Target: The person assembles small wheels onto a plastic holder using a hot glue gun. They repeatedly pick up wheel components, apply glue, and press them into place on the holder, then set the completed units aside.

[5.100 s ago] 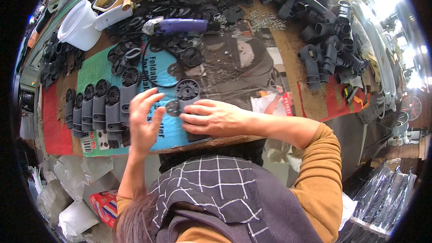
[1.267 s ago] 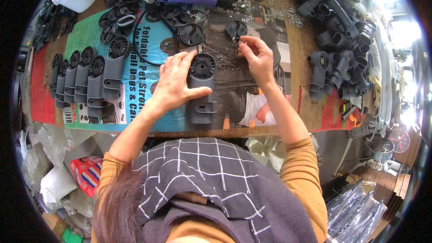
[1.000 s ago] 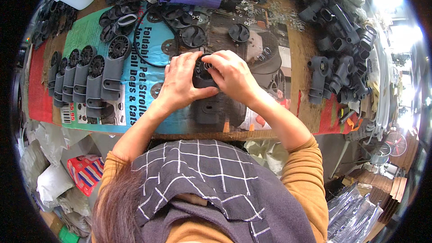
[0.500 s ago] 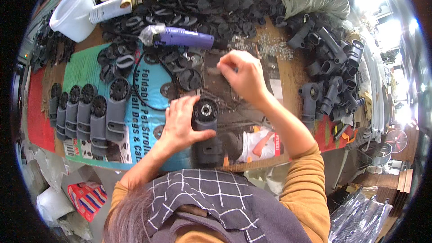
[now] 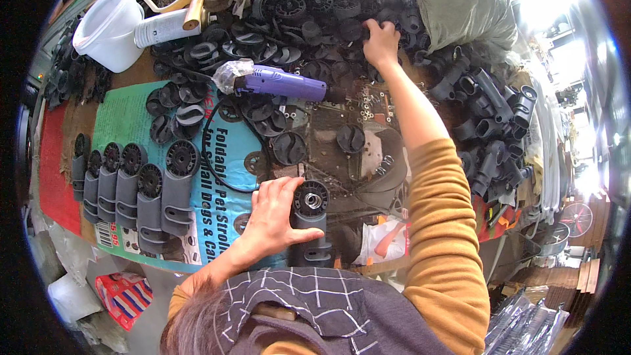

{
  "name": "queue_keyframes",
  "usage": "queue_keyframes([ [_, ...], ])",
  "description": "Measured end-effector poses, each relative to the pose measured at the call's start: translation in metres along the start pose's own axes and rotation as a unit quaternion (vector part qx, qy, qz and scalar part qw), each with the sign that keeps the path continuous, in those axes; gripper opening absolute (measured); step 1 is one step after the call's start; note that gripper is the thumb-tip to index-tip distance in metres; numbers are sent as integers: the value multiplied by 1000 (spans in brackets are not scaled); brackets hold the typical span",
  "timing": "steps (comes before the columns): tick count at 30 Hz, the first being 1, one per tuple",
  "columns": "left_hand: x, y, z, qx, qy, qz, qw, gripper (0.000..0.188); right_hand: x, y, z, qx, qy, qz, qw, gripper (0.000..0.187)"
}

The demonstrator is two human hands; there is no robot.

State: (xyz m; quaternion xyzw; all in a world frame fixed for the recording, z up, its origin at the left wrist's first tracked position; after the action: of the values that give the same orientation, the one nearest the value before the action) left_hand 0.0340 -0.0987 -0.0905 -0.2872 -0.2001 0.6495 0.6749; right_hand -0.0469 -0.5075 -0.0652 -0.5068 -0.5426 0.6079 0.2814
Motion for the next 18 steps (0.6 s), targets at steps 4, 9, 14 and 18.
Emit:
queue_keyframes([
  [4,0,0,0,-8,2,6,1000,101,22,-2,25,-101,-17,8,995,40],
  [9,2,0,1,-9,6,25,1000,99,38,-11,39,-181,-7,45,982,33],
  [14,2,-8,2,1,27,58,998,94,60,-32,45,-156,24,58,986,16],
  [18,-8,-41,12,68,78,193,976,69,99,-74,35,-195,-98,147,965,9],
])
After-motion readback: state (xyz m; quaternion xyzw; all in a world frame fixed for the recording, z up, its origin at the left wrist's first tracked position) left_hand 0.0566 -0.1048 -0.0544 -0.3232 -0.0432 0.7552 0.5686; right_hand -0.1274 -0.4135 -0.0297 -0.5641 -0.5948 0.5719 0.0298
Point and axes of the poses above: each hand's wrist, its own x-axis away from the middle knuckle, its own y-axis out of the palm, z = x × y, the point moved 8 cm from there along -x, towards the middle knuckle, and after that the axes turned 9 degrees about y, right-handed, at the moved point
